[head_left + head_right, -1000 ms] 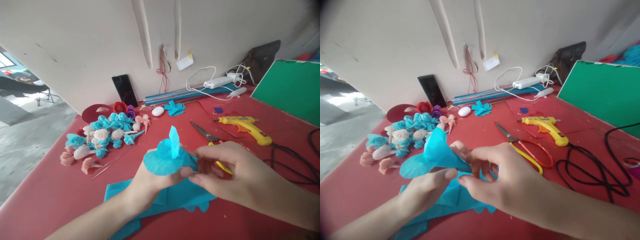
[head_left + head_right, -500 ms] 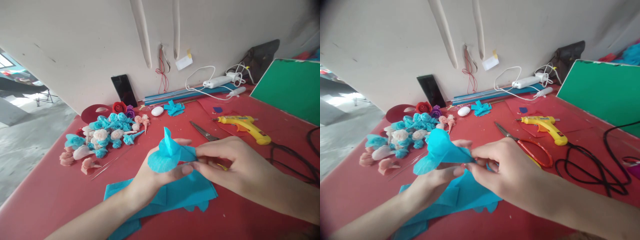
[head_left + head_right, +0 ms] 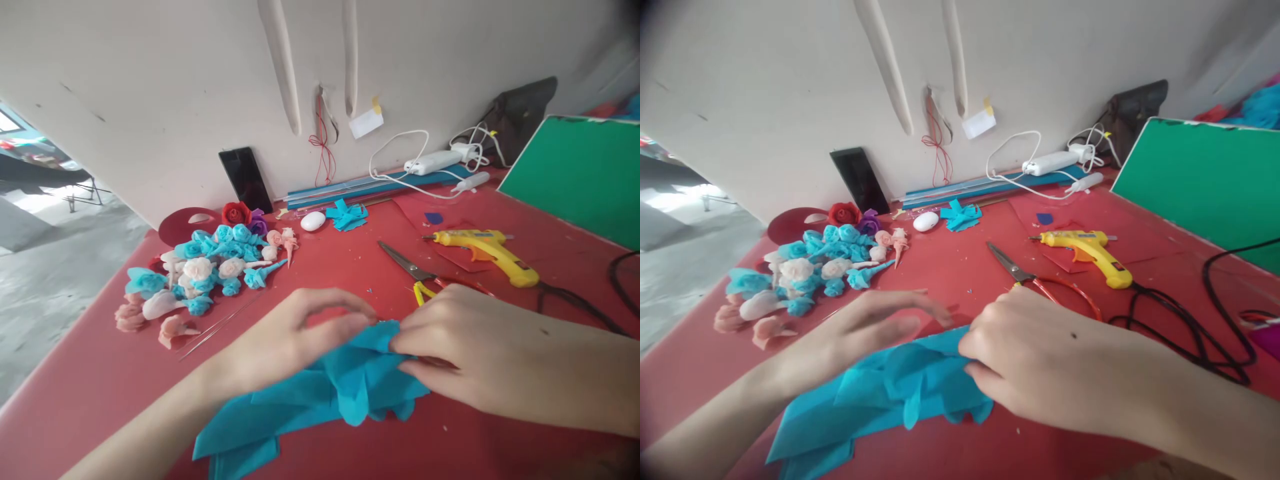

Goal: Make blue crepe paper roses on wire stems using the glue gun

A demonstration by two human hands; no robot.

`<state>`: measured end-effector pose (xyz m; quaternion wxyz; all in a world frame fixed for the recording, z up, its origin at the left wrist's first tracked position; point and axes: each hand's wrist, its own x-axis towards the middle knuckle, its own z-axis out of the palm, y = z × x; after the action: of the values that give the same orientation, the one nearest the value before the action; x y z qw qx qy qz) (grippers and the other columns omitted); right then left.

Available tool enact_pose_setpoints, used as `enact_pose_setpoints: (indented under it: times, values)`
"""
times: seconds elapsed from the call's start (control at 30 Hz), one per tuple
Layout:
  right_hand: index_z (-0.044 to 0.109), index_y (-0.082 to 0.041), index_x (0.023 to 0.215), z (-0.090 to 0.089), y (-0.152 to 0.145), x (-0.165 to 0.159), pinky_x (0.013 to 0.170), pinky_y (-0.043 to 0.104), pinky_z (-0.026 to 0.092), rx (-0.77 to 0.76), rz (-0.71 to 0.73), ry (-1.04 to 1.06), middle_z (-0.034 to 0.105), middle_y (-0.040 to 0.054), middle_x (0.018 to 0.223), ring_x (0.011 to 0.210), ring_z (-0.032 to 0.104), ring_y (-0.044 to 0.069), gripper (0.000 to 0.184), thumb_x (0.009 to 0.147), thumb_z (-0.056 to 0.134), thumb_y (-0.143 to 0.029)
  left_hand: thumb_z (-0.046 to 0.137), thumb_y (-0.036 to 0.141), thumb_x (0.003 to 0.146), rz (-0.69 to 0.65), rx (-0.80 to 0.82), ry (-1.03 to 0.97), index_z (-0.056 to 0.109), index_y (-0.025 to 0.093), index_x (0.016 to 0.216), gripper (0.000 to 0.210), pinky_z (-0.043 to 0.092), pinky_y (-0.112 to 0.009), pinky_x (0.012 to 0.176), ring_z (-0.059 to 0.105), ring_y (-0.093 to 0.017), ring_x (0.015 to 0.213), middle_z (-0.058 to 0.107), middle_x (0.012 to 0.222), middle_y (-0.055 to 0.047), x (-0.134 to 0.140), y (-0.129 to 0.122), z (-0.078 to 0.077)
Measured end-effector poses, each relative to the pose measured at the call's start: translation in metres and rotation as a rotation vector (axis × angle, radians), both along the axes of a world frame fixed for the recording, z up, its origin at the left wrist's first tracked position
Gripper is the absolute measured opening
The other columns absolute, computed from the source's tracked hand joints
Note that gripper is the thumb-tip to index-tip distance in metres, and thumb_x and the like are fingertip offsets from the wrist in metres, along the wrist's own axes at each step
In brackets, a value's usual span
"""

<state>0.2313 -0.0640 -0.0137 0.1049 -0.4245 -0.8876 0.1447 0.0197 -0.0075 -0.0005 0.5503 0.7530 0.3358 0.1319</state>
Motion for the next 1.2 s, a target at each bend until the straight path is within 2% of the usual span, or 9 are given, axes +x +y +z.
enact_pose_setpoints:
  times: [0.13, 0.3, 0.37, 0.47, 0.53, 0.57, 0.73, 1.07, 1.2]
  values:
    - [0.062, -0.02, 0.062, -0.006, 0.003, -0.005, 0.051, 0.024, 0.026, -0.114, -0.003, -0.06, 0.06, -0.0034, 0.056, 0.053, 0.054, 0.009, 0.024, 0.085, 0.052, -0.019, 0.058, 0.03, 0.082, -0.029, 0.214, 0.172, 0.065, 0.021, 0.101, 0.022, 0.047, -0.023, 0.082, 0.063, -0.017, 0.095, 0.069, 0.103, 0.001, 0.007, -0.015, -0.003]
    - [0.062, -0.02, 0.066, -0.007, 0.004, -0.004, 0.052, 0.025, 0.024, -0.119, -0.017, -0.046, 0.061, -0.0025, 0.058, 0.053, 0.053, 0.009, 0.023, 0.086, 0.051, -0.02, 0.059, 0.024, 0.077, -0.028, 0.279, 0.237, 0.064, 0.024, 0.098, 0.021, 0.047, -0.024, 0.075, 0.063, -0.014, 0.085, 0.069, 0.094, 0.004, 0.008, -0.019, -0.01]
    - [0.062, -0.021, 0.065, -0.007, 0.005, -0.003, 0.052, 0.025, 0.023, -0.116, -0.035, -0.039, 0.06, -0.0029, 0.058, 0.053, 0.052, 0.009, 0.023, 0.086, 0.051, -0.02, 0.061, 0.024, 0.075, -0.009, 0.295, 0.249, 0.064, 0.024, 0.094, 0.02, 0.046, -0.027, 0.08, 0.063, -0.015, 0.085, 0.069, 0.091, 0.004, 0.007, -0.018, -0.011]
    - [0.059, -0.021, 0.063, -0.007, 0.006, -0.002, 0.053, 0.024, 0.023, -0.139, -0.062, -0.043, 0.059, -0.0038, 0.056, 0.053, 0.05, 0.009, 0.023, 0.085, 0.052, -0.023, 0.061, 0.023, 0.075, 0.011, 0.325, 0.222, 0.064, 0.025, 0.09, 0.016, 0.029, -0.039, 0.106, 0.063, -0.015, 0.087, 0.069, 0.09, 0.006, 0.006, -0.017, -0.011]
    - [0.058, -0.021, 0.062, -0.008, 0.008, -0.002, 0.053, 0.024, 0.023, -0.163, -0.076, -0.055, 0.058, -0.0048, 0.055, 0.052, 0.049, 0.009, 0.022, 0.084, 0.054, -0.024, 0.06, 0.023, 0.075, 0.024, 0.35, 0.204, 0.064, 0.026, 0.089, 0.014, 0.011, -0.043, 0.113, 0.063, -0.014, 0.088, 0.069, 0.089, 0.007, 0.006, -0.016, -0.012]
    - [0.057, -0.021, 0.062, -0.008, 0.008, -0.001, 0.053, 0.024, 0.023, -0.168, -0.082, -0.058, 0.057, -0.0051, 0.055, 0.052, 0.048, 0.008, 0.022, 0.084, 0.054, -0.024, 0.061, 0.024, 0.076, 0.027, 0.357, 0.202, 0.064, 0.027, 0.088, 0.014, 0.008, -0.044, 0.114, 0.062, -0.014, 0.088, 0.069, 0.089, 0.008, 0.006, -0.016, -0.012]
    - [0.053, -0.017, 0.058, -0.012, 0.01, 0.0, 0.05, 0.023, 0.02, -0.168, -0.089, -0.04, 0.052, -0.0043, 0.05, 0.046, 0.04, 0.007, 0.028, 0.084, 0.052, -0.025, 0.065, 0.028, 0.071, 0.051, 0.367, 0.218, 0.064, 0.026, 0.088, 0.017, 0.012, -0.044, 0.113, 0.063, -0.015, 0.085, 0.07, 0.087, 0.008, 0.008, -0.016, -0.014]
    - [0.048, -0.017, 0.058, -0.013, 0.01, 0.001, 0.051, 0.022, 0.021, -0.189, -0.11, -0.044, 0.049, -0.0055, 0.049, 0.048, 0.037, 0.007, 0.028, 0.084, 0.05, -0.026, 0.062, 0.023, 0.074, 0.109, 0.398, 0.16, 0.065, 0.024, 0.082, 0.009, 0.019, -0.037, 0.112, 0.063, -0.011, 0.078, 0.069, 0.081, 0.008, 0.01, -0.016, -0.015]
    - [0.051, -0.021, 0.064, -0.006, 0.01, -0.002, 0.049, 0.021, 0.019, -0.159, -0.151, -0.035, 0.046, -0.0069, 0.048, 0.048, 0.035, 0.008, 0.019, 0.082, 0.054, -0.029, 0.061, 0.02, 0.074, 0.127, 0.387, 0.152, 0.066, 0.023, 0.082, 0.01, 0.019, -0.037, 0.112, 0.063, -0.011, 0.076, 0.07, 0.08, 0.008, 0.011, -0.016, -0.013]
